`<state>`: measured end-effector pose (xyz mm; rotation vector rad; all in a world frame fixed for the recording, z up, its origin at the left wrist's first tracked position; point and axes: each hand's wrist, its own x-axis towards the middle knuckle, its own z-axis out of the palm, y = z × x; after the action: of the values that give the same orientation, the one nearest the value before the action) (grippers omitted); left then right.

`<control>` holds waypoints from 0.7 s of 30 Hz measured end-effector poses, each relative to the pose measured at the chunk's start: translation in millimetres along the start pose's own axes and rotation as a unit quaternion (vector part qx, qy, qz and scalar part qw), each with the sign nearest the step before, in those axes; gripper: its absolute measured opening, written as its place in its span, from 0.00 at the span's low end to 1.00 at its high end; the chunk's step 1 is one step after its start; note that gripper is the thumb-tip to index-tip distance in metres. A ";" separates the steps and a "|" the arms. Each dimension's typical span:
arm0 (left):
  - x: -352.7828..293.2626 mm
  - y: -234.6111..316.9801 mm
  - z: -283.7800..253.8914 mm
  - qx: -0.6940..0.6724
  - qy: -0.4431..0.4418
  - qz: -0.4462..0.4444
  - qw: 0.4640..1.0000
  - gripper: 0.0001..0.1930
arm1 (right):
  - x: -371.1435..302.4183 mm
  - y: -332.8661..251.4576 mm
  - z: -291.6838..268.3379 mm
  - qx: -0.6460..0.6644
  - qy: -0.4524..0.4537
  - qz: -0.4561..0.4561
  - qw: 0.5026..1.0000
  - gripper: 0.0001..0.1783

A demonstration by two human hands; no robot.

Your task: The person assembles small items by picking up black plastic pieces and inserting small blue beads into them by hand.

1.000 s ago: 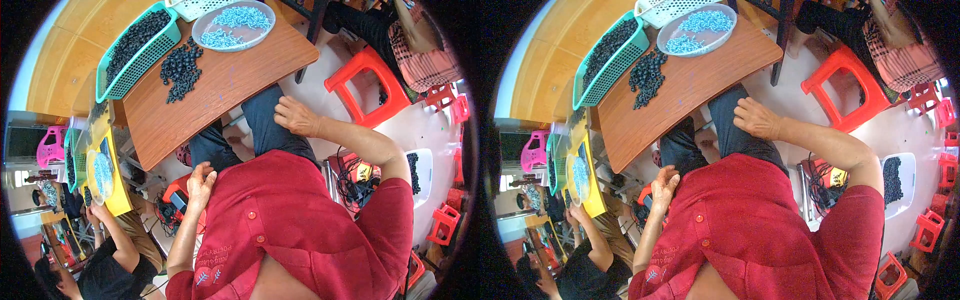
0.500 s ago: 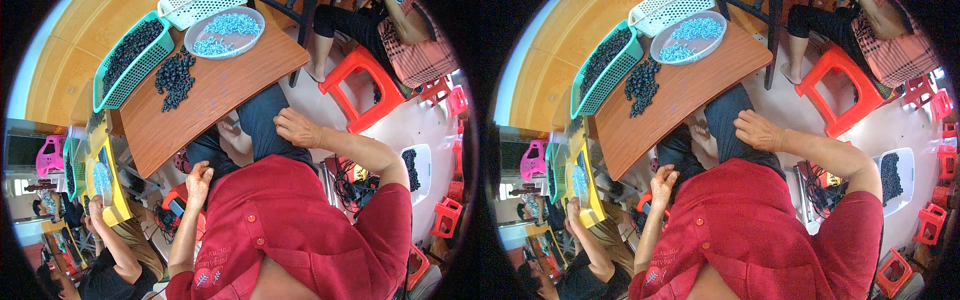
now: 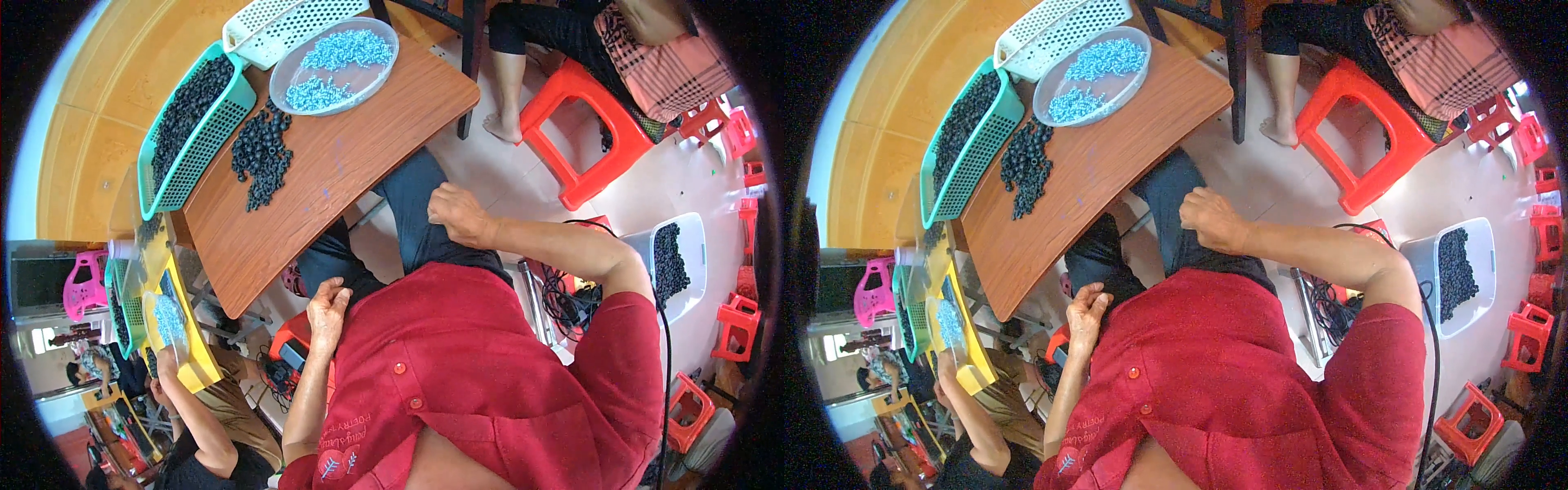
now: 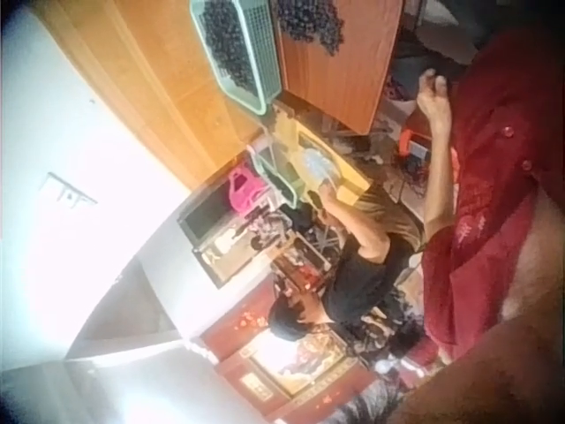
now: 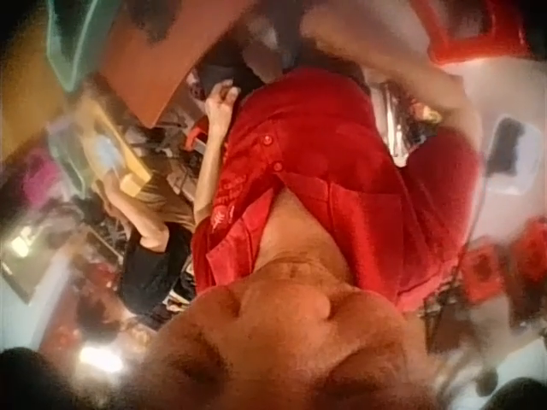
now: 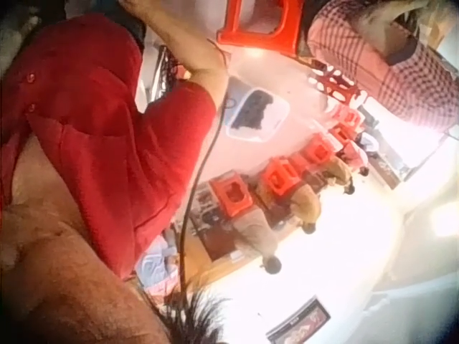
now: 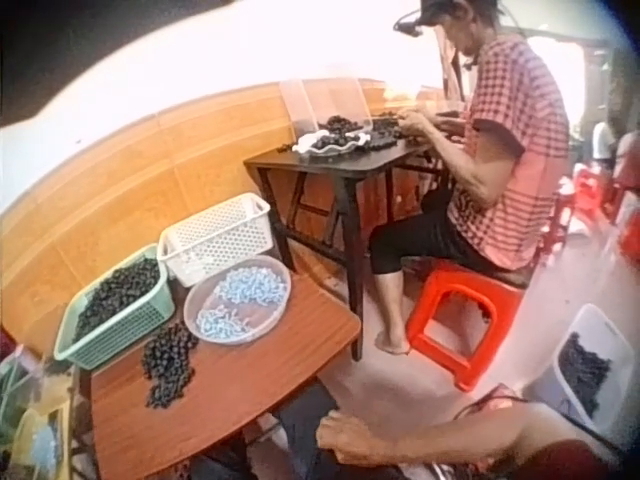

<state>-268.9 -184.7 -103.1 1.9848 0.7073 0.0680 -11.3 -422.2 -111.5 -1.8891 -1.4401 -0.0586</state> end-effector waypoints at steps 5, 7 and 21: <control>-1.3 -3.0 -1.9 0.006 -0.027 -0.029 0.999 0.14 | 6.9 -12.6 20.5 0.304 -0.185 0.219 0.908 0.10; -0.8 -0.4 -0.3 0.002 -0.036 -0.024 0.999 0.13 | 4.4 -13.4 16.2 0.277 -0.260 0.175 0.908 0.10; 34.6 109.6 -114.4 -0.111 0.157 0.057 0.980 0.09 | 64.7 -36.6 29.7 0.014 -0.373 -0.013 0.928 0.08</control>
<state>-229.1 -114.0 37.3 1.8143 0.7498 0.5168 -30.1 -349.2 -84.4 -1.9585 -1.9305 0.7389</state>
